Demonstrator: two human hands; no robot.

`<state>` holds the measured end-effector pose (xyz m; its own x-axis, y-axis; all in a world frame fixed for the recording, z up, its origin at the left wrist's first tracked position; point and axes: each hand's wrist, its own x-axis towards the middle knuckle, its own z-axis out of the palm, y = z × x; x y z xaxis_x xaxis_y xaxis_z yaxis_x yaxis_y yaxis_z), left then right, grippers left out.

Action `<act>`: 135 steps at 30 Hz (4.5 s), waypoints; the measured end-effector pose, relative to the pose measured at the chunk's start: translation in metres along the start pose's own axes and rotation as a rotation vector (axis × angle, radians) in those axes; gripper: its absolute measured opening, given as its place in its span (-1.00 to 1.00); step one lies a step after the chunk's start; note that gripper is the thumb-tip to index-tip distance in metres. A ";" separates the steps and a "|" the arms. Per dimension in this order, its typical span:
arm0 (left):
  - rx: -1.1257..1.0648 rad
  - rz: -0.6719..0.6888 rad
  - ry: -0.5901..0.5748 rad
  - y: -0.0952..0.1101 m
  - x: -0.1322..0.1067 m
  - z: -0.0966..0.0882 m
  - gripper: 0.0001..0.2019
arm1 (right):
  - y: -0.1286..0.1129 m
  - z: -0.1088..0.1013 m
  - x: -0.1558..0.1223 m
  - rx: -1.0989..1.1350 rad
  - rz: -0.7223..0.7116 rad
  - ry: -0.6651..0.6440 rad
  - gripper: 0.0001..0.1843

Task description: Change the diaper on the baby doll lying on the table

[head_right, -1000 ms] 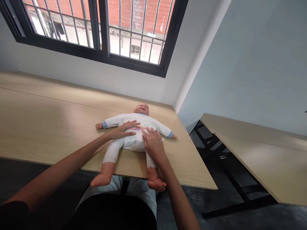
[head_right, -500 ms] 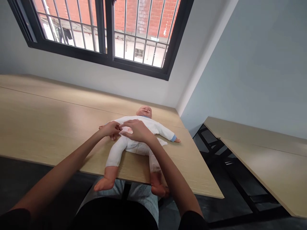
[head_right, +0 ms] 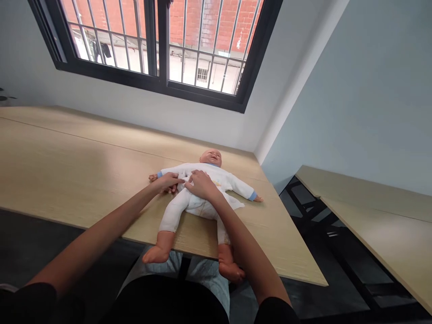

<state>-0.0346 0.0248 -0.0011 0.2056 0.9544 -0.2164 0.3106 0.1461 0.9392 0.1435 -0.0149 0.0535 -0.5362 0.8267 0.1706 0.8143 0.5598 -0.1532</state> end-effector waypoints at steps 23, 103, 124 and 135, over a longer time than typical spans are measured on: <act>-0.723 0.107 -0.115 -0.001 -0.003 0.000 -0.85 | 0.006 0.009 -0.003 0.124 0.040 0.066 -0.87; -0.284 0.523 -0.053 0.041 -0.033 0.052 -0.64 | 0.014 0.016 -0.039 0.839 0.068 0.368 -0.33; 0.146 0.761 0.046 0.035 -0.039 0.046 -0.87 | 0.038 0.018 -0.040 0.824 0.315 0.604 -0.56; 0.341 0.865 0.084 0.035 -0.043 0.045 -0.88 | 0.033 -0.003 -0.048 0.912 0.384 0.735 -0.71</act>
<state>0.0099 -0.0225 0.0292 0.4293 0.7130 0.5544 0.3389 -0.6961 0.6329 0.1964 -0.0365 0.0431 0.1958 0.8829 0.4268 0.2809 0.3665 -0.8870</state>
